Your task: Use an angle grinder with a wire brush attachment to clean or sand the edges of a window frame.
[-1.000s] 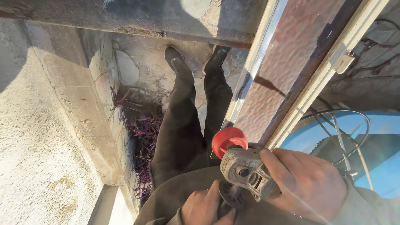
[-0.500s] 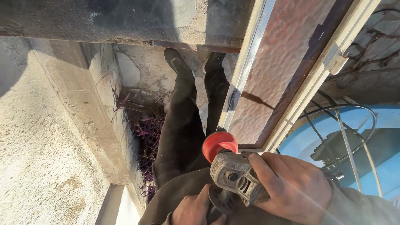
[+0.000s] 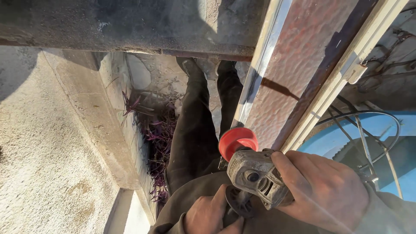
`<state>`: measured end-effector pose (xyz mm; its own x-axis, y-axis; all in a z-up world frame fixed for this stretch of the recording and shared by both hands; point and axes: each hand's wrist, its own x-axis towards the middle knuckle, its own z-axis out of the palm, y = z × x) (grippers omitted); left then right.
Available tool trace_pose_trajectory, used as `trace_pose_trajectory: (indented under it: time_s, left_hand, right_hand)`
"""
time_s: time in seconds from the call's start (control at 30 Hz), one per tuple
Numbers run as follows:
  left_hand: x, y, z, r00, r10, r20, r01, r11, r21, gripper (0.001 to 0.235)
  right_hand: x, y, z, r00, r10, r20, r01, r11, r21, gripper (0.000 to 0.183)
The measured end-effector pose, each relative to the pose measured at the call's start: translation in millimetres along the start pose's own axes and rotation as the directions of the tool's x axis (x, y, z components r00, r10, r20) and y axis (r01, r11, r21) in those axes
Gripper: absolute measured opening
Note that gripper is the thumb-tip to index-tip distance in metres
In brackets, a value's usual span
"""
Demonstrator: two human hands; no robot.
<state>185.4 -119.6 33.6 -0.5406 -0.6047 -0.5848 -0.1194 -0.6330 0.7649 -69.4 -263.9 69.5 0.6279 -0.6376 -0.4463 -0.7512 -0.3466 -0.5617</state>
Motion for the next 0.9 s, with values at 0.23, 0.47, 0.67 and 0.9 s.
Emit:
trace_pose_trajectory:
  time_s: [0.23, 0.47, 0.67, 0.9]
  left_hand:
    - [-5.1, -10.8, 9.9, 0.961, -0.241, 0.136, 0.237, 0.971, 0.042, 0.069]
    - [3.3, 2.8, 2.7, 0.975, -0.202, 0.092, 0.199, 0.979, 0.045, 0.065]
    - [13.4, 17.8, -2.9, 0.93, -0.342, 0.134, 0.347, 0.938, -0.01, 0.056]
    - [16.6, 17.3, -4.2, 0.977, -0.19, 0.102, 0.194, 0.981, -0.03, 0.058]
  right_hand:
    - [-5.5, 0.7, 3.4, 0.996, -0.036, 0.079, 0.037, 0.999, -0.011, 0.091]
    - [2.7, 5.5, -8.1, 0.995, -0.07, 0.066, 0.07, 0.998, -0.003, 0.09]
    - [1.6, 9.3, -9.6, 0.993, -0.051, 0.109, 0.052, 0.999, -0.011, 0.088]
    - [7.5, 11.9, -16.5, 0.993, -0.092, 0.074, 0.092, 0.996, -0.008, 0.089]
